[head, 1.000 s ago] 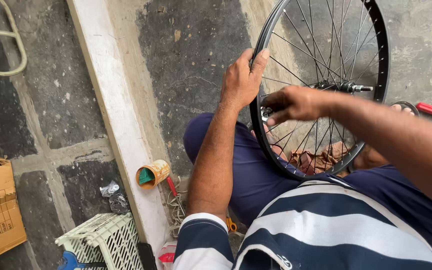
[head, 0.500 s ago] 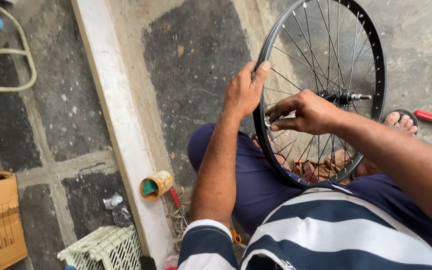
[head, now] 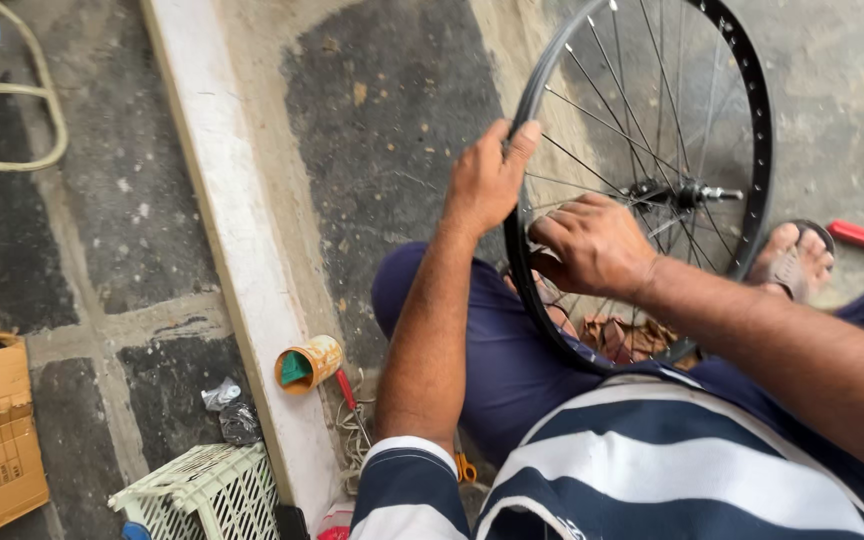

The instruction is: The person sits on the floor and uses a small metal tool to tighten or adjust the spokes of a bicycle wheel. They rotate the wheel periodically to access different sections and continue the adjustment process.

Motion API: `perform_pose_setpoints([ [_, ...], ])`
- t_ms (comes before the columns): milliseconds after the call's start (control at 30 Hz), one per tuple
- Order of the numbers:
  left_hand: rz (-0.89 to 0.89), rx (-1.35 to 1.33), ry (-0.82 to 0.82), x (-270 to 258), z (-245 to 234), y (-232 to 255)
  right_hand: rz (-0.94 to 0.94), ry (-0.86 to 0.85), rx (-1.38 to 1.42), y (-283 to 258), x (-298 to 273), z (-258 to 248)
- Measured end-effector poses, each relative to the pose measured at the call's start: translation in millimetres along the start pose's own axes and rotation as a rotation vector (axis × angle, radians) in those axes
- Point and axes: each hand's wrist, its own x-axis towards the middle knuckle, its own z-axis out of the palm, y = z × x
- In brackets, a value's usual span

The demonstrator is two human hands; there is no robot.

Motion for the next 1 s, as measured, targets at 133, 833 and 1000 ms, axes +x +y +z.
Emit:
perform_pose_setpoints([
  [133, -0.036, -0.001, -0.044, -3.6, 1.3, -3.1, 0.141, -0.596, 0.099, 19.4, 26.1, -0.6],
  [833, -0.001, -0.144, 0.057, 26.8, 11.4, -5.6, 0.031, 0.105, 0.261, 7.3, -10.2, 17.2],
  [1000, 0.061, -0.218, 0.039, 10.9, 6.2, -0.1, 0.301, -0.443, 0.623, 22.7, -0.8, -4.9],
])
